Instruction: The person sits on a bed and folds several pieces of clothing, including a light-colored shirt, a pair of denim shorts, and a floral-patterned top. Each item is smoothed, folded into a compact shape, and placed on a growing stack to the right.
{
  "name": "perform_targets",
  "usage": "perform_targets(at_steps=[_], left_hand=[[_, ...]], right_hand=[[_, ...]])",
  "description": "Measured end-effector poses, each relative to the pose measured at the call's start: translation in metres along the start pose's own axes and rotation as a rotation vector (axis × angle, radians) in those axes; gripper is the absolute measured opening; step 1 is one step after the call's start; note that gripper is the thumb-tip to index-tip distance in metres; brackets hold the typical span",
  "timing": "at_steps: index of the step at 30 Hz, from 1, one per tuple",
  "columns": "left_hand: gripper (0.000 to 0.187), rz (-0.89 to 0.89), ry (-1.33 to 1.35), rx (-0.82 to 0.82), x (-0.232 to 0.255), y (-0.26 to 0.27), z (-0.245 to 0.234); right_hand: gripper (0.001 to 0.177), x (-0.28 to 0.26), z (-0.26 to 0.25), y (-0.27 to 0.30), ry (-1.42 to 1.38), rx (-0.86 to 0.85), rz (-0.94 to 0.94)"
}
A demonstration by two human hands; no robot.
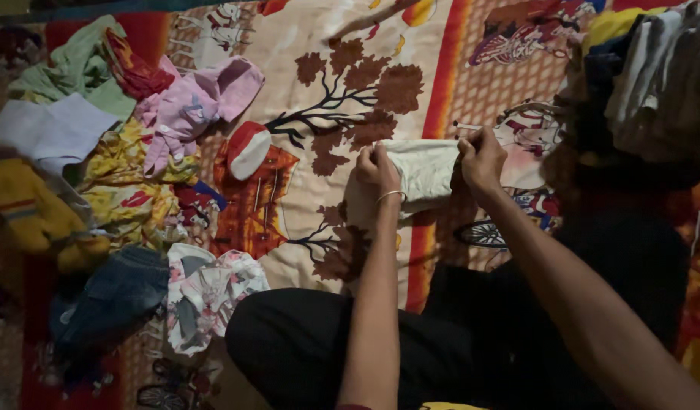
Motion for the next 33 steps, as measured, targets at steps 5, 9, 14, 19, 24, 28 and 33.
perform_targets(at_steps=[5, 9, 14, 19, 24, 28, 33], left_hand=[[0.041, 0.206, -0.227, -0.068, 0.045, -0.006, -0.013], [0.049, -0.023, -0.545, -0.239, 0.062, 0.003, -0.027], [0.045, 0.062, -0.446, -0.184, 0.074, 0.044, -0.040], [0.031, 0.214, -0.526, -0.179, 0.051, 0.052, -0.045], [0.028, 0.192, -0.476, -0.235, 0.036, 0.042, -0.042], [0.024, 0.224, -0.537, -0.280, 0.058, 0.044, -0.044], [0.020, 0.081, -0.681, -0.463, 0.086, 0.045, -0.058]], right_hand=[[0.024, -0.019, -0.007, 0.002, 0.046, -0.067, -0.030], [0.036, -0.033, -0.015, 0.019, 0.038, -0.042, -0.048], [0.045, -0.039, -0.002, 0.063, 0.391, -0.084, -0.084], [0.025, -0.027, 0.001, 0.090, 0.325, -0.090, -0.139], [0.015, -0.017, 0.003, 0.080, 0.223, -0.028, -0.278], [0.014, -0.009, 0.003, 0.076, 0.256, -0.057, -0.340], [0.011, -0.024, -0.013, 0.078, 0.303, -0.028, -0.306]])
Point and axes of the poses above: each hand's wrist, its own y-axis away from the middle knuckle, its own z-axis out of the palm, x = y × z, the point moved 7 cm from there along -y, towards the middle knuckle, and after that the axes turned 9 degrees about z, right-handed, at the moved point
